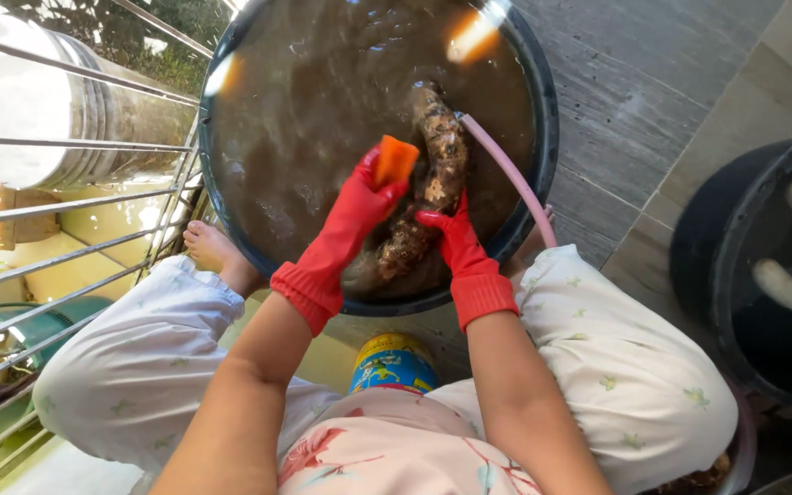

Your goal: A person wearing red gloves uses a small orange scrubber to clean mud off a large root vegetable in a basin of water.

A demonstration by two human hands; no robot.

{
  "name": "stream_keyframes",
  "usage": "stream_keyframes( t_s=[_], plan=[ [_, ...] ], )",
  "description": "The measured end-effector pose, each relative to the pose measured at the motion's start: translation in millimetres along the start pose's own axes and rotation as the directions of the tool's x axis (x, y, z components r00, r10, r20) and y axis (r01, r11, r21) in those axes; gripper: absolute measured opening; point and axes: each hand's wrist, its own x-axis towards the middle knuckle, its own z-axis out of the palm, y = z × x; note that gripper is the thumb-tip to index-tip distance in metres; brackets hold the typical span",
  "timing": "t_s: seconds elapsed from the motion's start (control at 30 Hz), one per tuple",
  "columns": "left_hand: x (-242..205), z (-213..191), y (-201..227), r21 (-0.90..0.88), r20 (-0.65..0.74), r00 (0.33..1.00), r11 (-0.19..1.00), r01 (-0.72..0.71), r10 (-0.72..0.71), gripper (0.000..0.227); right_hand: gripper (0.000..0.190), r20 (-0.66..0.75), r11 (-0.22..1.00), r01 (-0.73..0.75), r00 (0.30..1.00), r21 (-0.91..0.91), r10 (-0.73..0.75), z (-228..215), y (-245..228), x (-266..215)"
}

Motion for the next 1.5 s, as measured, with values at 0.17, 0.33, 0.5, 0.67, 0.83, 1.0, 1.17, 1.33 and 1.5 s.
stream_keyframes(
  t_s=[0.17, 0.33, 0.5, 0.67, 0.83, 1.0, 1.17, 1.33, 1.5],
  plan=[
    [-22, -15, 33, -0.038, 0.057, 0.996, 0.997, -0.069, 0.071, 0.078, 0.089, -0.007, 0.969, -0.143, 0.989, 0.2, 0.147, 21, -12, -11],
    [-1, -6, 16, 0.418, 0.098, 0.989, 0.898, -0.138, 0.107, 0.079, 0.064, -0.04, 0.931, -0.164, 0.982, 0.326, 0.187, 31, -20, -25],
    [77, 1, -9, 0.301, -0.286, 0.866, 0.896, -0.326, 0.411, 0.066, 0.06, 0.078, 0.922, -0.189, 0.982, 0.338, 0.172, 27, -25, -29],
    [167, 13, -24, -0.458, -0.597, 0.802, 0.811, -0.364, 0.022, 0.081, 0.045, 0.125, 0.949, -0.106, 0.99, 0.296, 0.072, 42, -35, -39],
    [100, 48, -55, -0.583, -0.356, 0.905, 0.701, -0.411, 0.234, 0.061, 0.057, -0.041, 0.951, -0.07, 0.995, 0.301, 0.087, 40, -42, -44],
    [56, -7, -40, 0.516, 0.009, 0.994, 0.851, -0.101, 0.113, 0.087, 0.06, 0.06, 0.854, -0.273, 0.959, 0.442, 0.276, 47, -70, -45],
    [47, -94, -106, 0.462, -0.316, 0.937, 0.887, 0.017, 0.147, 0.071, 0.067, 0.121, 0.701, -0.398, 0.904, 0.592, 0.411, 17, -39, -37],
    [34, -101, -155, 0.494, -0.458, 0.889, 0.83, 0.26, -0.006, 0.083, 0.086, 0.285, 0.431, -0.494, 0.84, 0.755, 0.462, 13, -24, -21],
    [24, -57, -73, 0.162, -0.154, 0.988, 0.987, -0.009, 0.034, 0.092, 0.109, 0.597, 0.121, -0.694, 0.684, 0.71, 0.418, 3, -22, -17]
  ],
)
